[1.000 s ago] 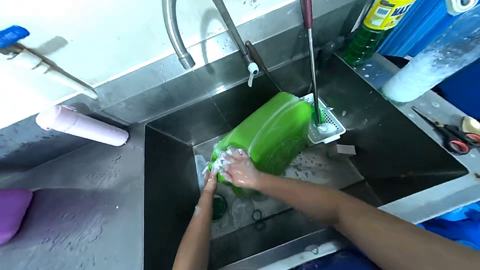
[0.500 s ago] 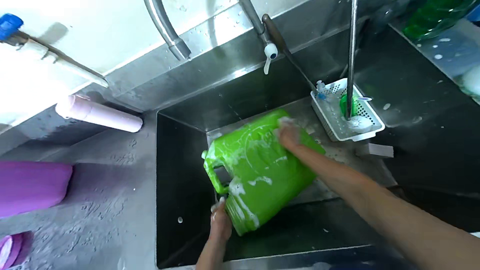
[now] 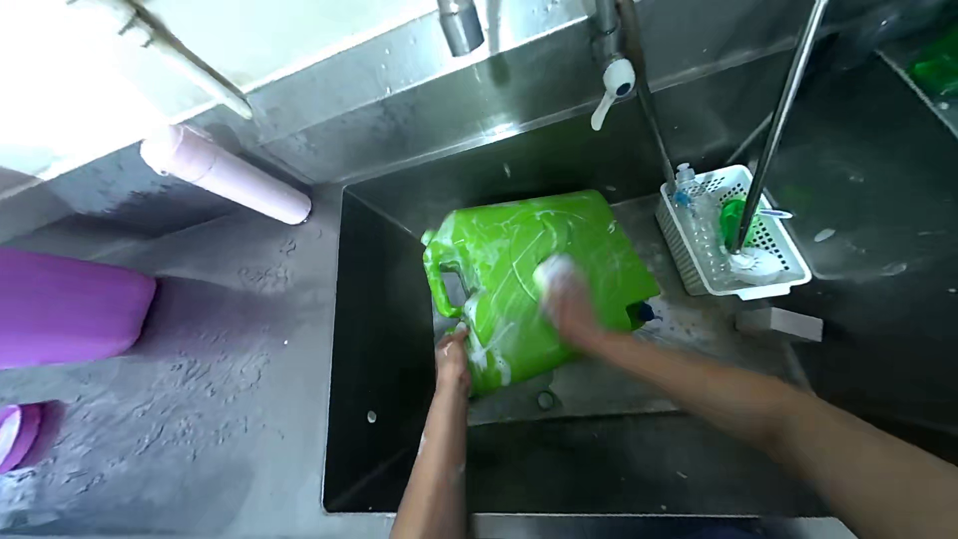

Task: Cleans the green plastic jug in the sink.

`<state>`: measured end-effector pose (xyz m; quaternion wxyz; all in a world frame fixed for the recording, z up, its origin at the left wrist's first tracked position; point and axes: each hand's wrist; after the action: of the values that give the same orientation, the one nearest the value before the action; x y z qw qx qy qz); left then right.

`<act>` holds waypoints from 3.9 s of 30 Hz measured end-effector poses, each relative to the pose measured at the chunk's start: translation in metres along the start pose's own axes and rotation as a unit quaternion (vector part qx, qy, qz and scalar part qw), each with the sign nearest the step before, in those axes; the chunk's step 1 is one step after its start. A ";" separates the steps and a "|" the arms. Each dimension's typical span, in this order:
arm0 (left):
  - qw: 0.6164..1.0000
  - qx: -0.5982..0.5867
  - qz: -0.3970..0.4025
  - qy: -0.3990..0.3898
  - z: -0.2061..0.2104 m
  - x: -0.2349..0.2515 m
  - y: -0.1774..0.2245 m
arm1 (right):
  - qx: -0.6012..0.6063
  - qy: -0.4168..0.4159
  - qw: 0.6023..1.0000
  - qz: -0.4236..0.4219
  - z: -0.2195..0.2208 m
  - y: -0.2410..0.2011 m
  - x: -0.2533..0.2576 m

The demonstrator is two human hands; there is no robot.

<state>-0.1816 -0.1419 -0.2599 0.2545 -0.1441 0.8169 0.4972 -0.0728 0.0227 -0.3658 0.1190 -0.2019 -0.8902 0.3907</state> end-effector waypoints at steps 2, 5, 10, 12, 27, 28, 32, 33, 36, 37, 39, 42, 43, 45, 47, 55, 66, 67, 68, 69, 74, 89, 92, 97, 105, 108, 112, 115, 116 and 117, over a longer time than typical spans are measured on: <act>1.000 0.025 0.010 -0.014 0.000 0.003 0.001 | 0.028 -0.017 0.981 -0.193 0.021 -0.053 -0.014; 0.999 0.033 0.026 -0.014 0.001 0.005 0.004 | -0.001 -0.108 0.980 -0.166 -0.005 -0.069 0.100; 0.999 0.022 0.035 -0.008 -0.001 0.008 -0.002 | -0.032 -0.020 0.997 -0.074 0.026 -0.091 0.113; 0.999 0.023 0.038 -0.012 -0.003 0.006 -0.004 | -0.008 -0.049 0.987 -0.153 0.032 -0.093 0.030; 0.979 0.105 0.101 -0.144 -0.034 -0.001 -0.027 | 0.024 0.022 0.994 -0.099 0.013 -0.040 -0.035; 0.961 0.145 0.133 -0.196 -0.043 -0.012 -0.028 | 0.006 -0.003 0.999 -0.035 -0.010 -0.004 -0.029; 0.952 0.116 0.198 -0.201 -0.001 -0.075 -0.031 | -0.006 -0.061 0.958 0.281 -0.074 0.103 0.017; 0.955 0.084 0.204 -0.198 0.015 -0.094 -0.027 | 0.004 -0.025 0.966 0.259 -0.075 0.088 0.020; 0.960 -0.015 0.181 -0.213 0.038 -0.141 -0.005 | 0.100 -0.034 0.993 0.052 -0.108 -0.041 -0.013; 0.964 -0.047 0.151 -0.211 0.036 -0.153 0.011 | 0.108 -0.054 0.992 -0.033 -0.124 -0.082 -0.036; 0.968 -0.128 0.065 -0.207 0.022 -0.156 0.047 | 0.069 -0.018 0.980 -0.187 -0.137 -0.120 -0.079; 0.943 -0.249 -0.059 -0.213 0.010 -0.088 0.069 | -0.017 0.073 0.986 -0.151 -0.140 -0.046 -0.063; 0.935 -0.280 -0.074 -0.207 0.010 -0.056 0.062 | -0.067 0.069 0.993 -0.063 -0.154 -0.013 -0.045; 0.927 -0.322 -0.072 -0.177 0.018 -0.012 0.041 | -0.132 0.067 0.985 0.084 -0.169 0.017 -0.009; 0.943 -0.304 -0.051 -0.129 0.030 0.007 0.029 | -0.141 0.026 0.982 0.126 -0.128 -0.032 0.006; 0.972 -0.074 0.033 -0.221 0.012 -0.007 0.004 | -0.073 0.068 0.980 0.173 -0.128 -0.022 0.045; 0.983 0.067 0.095 -0.142 -0.028 0.034 0.016 | -0.125 -0.060 0.982 0.126 -0.105 -0.051 0.004; 0.983 0.069 0.100 -0.138 -0.029 0.034 0.016 | -0.161 -0.052 0.972 0.163 -0.128 -0.018 -0.013; 0.982 0.071 0.110 -0.139 -0.027 0.033 0.018 | -0.186 -0.075 0.961 0.192 -0.146 0.001 -0.035; 0.979 0.078 0.120 -0.147 -0.026 0.033 0.021 | -0.196 -0.103 0.955 0.199 -0.158 0.009 -0.059; 0.960 0.149 0.140 -0.191 -0.034 0.043 0.019 | -0.151 -0.182 0.957 0.166 -0.177 -0.001 -0.152; 0.972 -0.080 0.041 -0.215 -0.001 -0.039 0.116 | -0.023 -0.047 0.990 -0.128 -0.113 -0.120 0.010; 0.973 -0.050 0.092 -0.205 -0.001 -0.029 0.106 | 0.032 0.079 0.992 -0.092 -0.105 -0.097 0.045; 0.986 -0.049 0.154 -0.044 0.014 0.007 0.062 | 0.046 0.077 0.987 0.131 -0.086 0.076 0.064; 0.955 0.001 0.274 -0.111 -0.007 0.001 0.003 | 0.083 -0.098 0.959 0.252 -0.085 0.066 0.029; 0.962 -0.032 0.248 -0.109 -0.002 0.000 0.005 | 0.034 -0.058 0.942 0.329 -0.073 0.089 0.037; 0.970 -0.014 0.219 -0.103 -0.001 -0.011 0.013 | 0.116 -0.163 0.979 -0.034 -0.060 -0.095 0.021; 0.969 0.043 0.224 -0.097 -0.016 -0.017 0.011 | 0.160 -0.200 0.964 -0.065 -0.053 -0.096 0.076; 0.964 0.092 0.230 -0.094 -0.025 -0.021 0.008 | 0.174 -0.157 0.972 -0.006 -0.044 -0.045 0.097; 0.954 0.163 0.230 -0.102 -0.035 -0.026 0.004 | 0.173 -0.108 0.977 0.063 -0.031 0.025 0.108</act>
<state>-0.1714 -0.1718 -0.2294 0.2350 0.1423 0.8677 0.4143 -0.1512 0.1069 -0.3584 0.0299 -0.1906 -0.8023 0.5649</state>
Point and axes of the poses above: each hand's wrist, its own x-axis towards the middle knuckle, its own z-axis out of the palm, y = z × x
